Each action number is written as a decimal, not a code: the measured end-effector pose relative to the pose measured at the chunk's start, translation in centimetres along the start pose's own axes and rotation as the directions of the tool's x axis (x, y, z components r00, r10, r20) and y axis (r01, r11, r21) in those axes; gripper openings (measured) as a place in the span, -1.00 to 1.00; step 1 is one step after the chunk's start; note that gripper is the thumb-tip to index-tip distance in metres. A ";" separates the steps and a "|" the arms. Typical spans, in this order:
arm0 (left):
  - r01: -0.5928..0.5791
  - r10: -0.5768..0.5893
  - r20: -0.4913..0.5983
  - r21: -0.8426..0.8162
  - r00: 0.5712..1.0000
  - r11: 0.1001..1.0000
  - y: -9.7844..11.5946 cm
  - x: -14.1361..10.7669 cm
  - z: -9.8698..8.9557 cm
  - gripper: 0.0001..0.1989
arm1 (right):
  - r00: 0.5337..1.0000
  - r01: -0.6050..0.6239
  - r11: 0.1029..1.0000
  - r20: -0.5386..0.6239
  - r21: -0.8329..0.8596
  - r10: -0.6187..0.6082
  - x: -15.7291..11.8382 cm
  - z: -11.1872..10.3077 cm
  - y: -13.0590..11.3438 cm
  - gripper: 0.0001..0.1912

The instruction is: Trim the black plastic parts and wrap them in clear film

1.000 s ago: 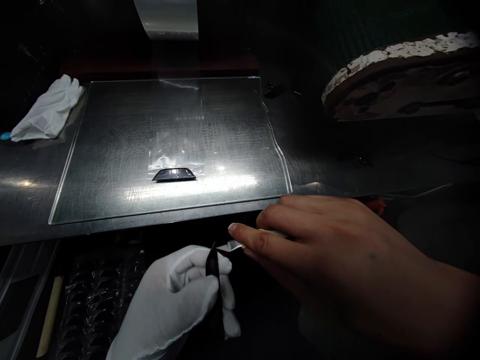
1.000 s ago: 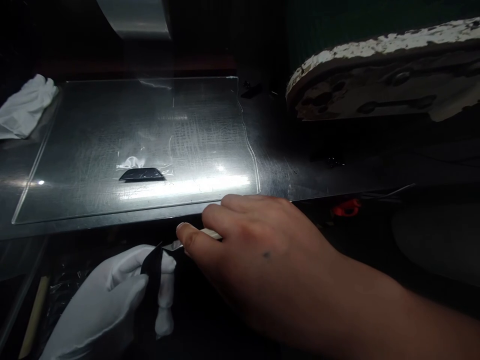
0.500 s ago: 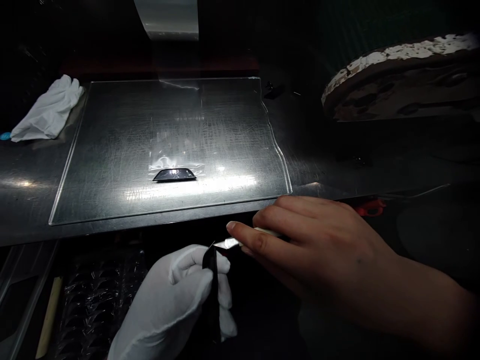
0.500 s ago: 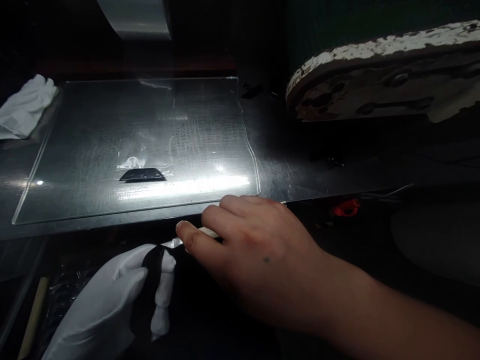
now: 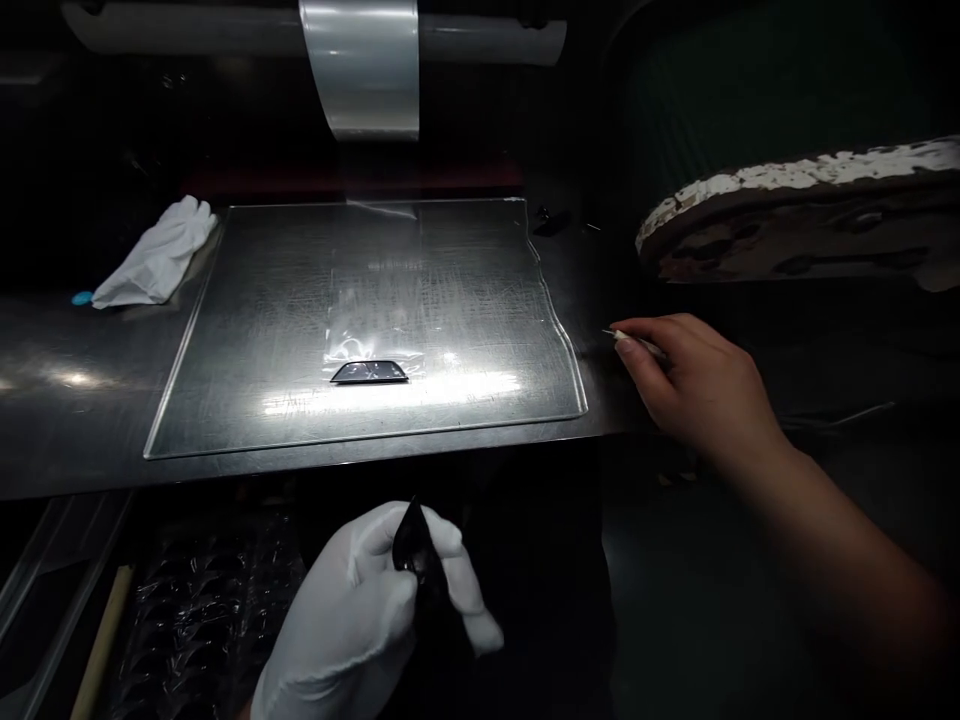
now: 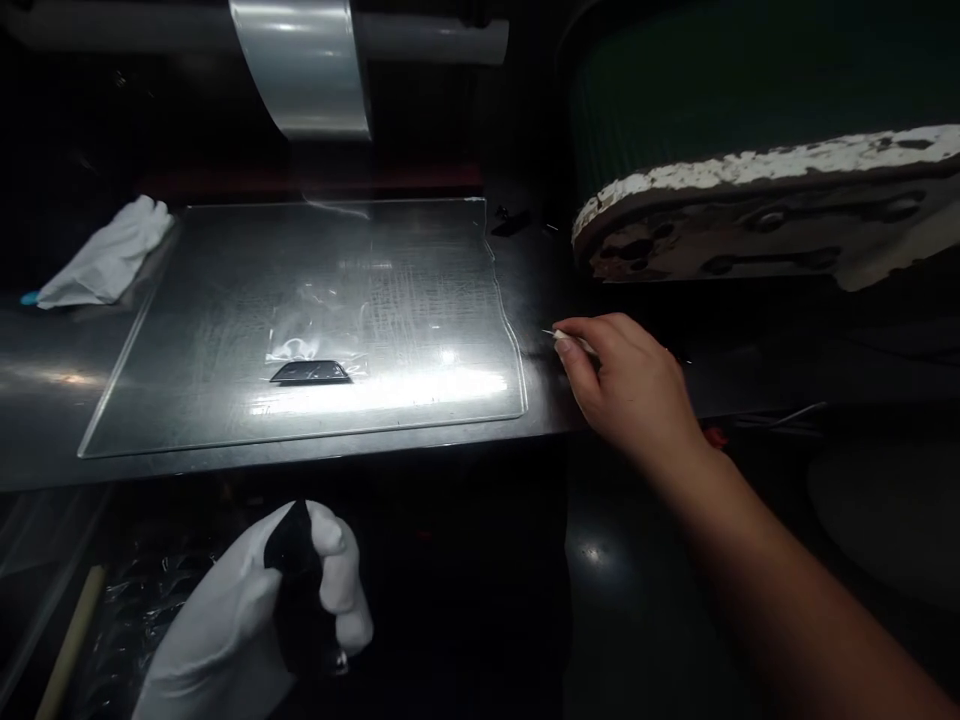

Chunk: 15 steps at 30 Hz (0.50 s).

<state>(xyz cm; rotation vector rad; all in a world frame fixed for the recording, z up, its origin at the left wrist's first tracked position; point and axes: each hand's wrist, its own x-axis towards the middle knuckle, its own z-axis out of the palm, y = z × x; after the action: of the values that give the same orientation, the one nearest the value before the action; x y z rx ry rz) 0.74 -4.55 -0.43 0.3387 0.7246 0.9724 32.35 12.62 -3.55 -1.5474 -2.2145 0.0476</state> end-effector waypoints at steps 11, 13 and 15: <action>-0.398 0.405 -0.326 0.091 0.854 0.913 -1.2 2.0 -0.6 -0.74 | 0.924 0.253 0.699 0.046 0.668 -0.378 -2.7 -1.9 -14.7 -0.83; -0.359 0.406 -0.391 0.190 0.826 0.914 -1.2 2.1 -1.0 -0.66 | 0.902 0.237 0.660 0.091 0.713 -0.422 -2.4 -1.8 -16.8 -0.86; -0.307 0.397 -0.447 0.263 0.802 0.915 -0.9 2.2 -1.4 -0.61 | 0.883 0.208 0.657 0.149 0.725 -0.444 -1.7 -1.4 -17.4 -0.87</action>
<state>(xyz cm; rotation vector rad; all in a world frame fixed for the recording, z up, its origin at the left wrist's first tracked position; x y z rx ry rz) 1.14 -3.29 -2.79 0.3959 1.2545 1.3806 17.89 4.29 1.90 -0.7280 -2.2712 0.9708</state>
